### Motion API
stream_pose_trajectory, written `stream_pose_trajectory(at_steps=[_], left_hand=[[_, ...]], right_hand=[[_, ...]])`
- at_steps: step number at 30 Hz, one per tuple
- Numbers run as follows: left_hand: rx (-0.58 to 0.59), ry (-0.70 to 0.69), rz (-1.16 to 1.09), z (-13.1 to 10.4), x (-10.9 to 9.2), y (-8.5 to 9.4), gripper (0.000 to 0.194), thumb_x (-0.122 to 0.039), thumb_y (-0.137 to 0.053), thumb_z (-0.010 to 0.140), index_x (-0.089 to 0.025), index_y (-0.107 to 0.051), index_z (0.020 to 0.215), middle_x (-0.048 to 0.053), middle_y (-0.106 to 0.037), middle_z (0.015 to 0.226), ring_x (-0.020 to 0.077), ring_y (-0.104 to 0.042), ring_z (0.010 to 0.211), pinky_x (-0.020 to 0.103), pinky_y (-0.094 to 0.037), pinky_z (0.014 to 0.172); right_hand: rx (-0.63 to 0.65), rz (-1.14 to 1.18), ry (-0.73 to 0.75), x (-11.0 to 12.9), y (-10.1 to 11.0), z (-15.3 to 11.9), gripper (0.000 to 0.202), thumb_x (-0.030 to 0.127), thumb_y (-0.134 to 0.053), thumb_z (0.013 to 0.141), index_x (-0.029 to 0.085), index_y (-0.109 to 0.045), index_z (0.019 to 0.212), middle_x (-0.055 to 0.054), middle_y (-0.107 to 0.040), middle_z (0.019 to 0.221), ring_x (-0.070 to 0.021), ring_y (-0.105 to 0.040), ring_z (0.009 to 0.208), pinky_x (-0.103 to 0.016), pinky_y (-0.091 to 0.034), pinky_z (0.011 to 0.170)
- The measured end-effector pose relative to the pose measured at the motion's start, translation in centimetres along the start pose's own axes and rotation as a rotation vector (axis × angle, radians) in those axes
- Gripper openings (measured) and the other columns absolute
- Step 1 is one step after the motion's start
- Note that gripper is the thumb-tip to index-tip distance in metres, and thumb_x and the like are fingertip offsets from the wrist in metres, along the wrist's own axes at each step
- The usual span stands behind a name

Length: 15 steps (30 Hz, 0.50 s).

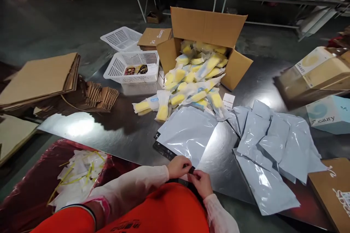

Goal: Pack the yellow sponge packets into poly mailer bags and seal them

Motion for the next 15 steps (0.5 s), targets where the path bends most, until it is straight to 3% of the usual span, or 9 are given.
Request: stream_pose_trajectory(at_steps=[2, 5, 6, 9, 12, 14, 15], left_hand=[[-0.038, 0.08, -0.107, -0.3, -0.1, 0.4, 0.02, -0.017, -0.053, 0.082, -0.019, -0.073, 0.087, 0.003, -0.074, 0.086, 0.0163, -0.066, 0.082, 0.024, -0.046, 0.074], [-0.065, 0.107, -0.212, -0.4, -0.8, 0.5, 0.019, -0.016, -0.052, 0.081, -0.018, -0.071, 0.085, 0.003, -0.073, 0.085, 0.0163, -0.065, 0.082, 0.024, -0.047, 0.077], [-0.076, 0.091, -0.245, -0.4, -1.2, 0.5, 0.018, -0.016, -0.052, 0.081, -0.017, -0.07, 0.083, 0.004, -0.073, 0.085, 0.0169, -0.064, 0.084, 0.026, -0.047, 0.08], [-0.227, 0.091, -0.461, -1.2, -1.1, 1.5, 0.014, -0.019, -0.052, 0.081, -0.018, -0.066, 0.08, 0.006, -0.072, 0.094, 0.0185, -0.063, 0.093, 0.031, -0.047, 0.09], [-0.586, 0.287, -0.804, -5.6, 3.0, 5.9, 0.018, -0.031, -0.048, 0.085, -0.02, -0.061, 0.079, 0.007, -0.07, 0.091, 0.0201, -0.063, 0.09, 0.037, -0.051, 0.086], [-0.805, 0.416, -0.846, -10.8, 7.8, 10.7, 0.024, -0.033, -0.039, 0.087, -0.021, -0.051, 0.072, 0.005, -0.064, 0.074, 0.0208, -0.063, 0.082, 0.042, -0.053, 0.081], [-1.036, 0.565, -0.826, -14.1, 10.5, 13.3, 0.022, -0.032, -0.042, 0.085, -0.021, -0.046, 0.066, 0.002, -0.057, 0.061, 0.0204, -0.062, 0.073, 0.043, -0.053, 0.077]], right_hand=[[-0.12, -0.172, 0.072, -0.2, 1.3, 0.6, 0.033, 0.047, -0.059, 0.074, 0.019, -0.072, 0.085, -0.008, -0.069, 0.078, -0.0249, -0.062, 0.076, -0.037, -0.049, 0.071], [-0.45, -0.539, 0.283, 0.6, 3.3, 2.7, 0.038, 0.03, -0.06, 0.075, 0.02, -0.067, 0.11, -0.013, -0.066, 0.104, -0.0288, -0.057, 0.096, -0.043, -0.046, 0.083], [-0.479, -0.643, 0.373, 0.9, 3.7, 3.6, 0.04, 0.024, -0.057, 0.076, 0.022, -0.065, 0.116, -0.013, -0.064, 0.112, -0.0291, -0.055, 0.103, -0.043, -0.044, 0.085], [-0.338, -0.824, 0.647, 1.0, 4.0, 5.9, 0.046, 0.006, -0.049, 0.076, 0.03, -0.068, 0.111, -0.006, -0.064, 0.122, -0.0258, -0.054, 0.111, -0.039, -0.043, 0.083], [-0.294, -0.82, 0.793, -0.5, 4.6, 6.3, 0.049, 0.002, -0.044, 0.079, 0.03, -0.069, 0.109, -0.002, -0.067, 0.12, -0.0238, -0.055, 0.116, -0.039, -0.044, 0.085], [-0.291, -0.752, 0.827, -2.2, 5.4, 5.6, 0.046, 0.005, -0.041, 0.084, 0.029, -0.067, 0.113, -0.003, -0.068, 0.12, -0.0235, -0.053, 0.122, -0.041, -0.046, 0.09], [-0.277, -0.703, 0.834, -3.1, 5.8, 5.2, 0.043, 0.008, -0.041, 0.086, 0.029, -0.067, 0.114, -0.003, -0.068, 0.12, -0.0234, -0.053, 0.124, -0.042, -0.047, 0.092]])
Point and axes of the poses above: each hand's wrist, its own z-axis towards the middle knuckle, its own y-axis out of the back of the hand, x = y × z, the point moved 2 cm from there along z, towards the middle knuckle
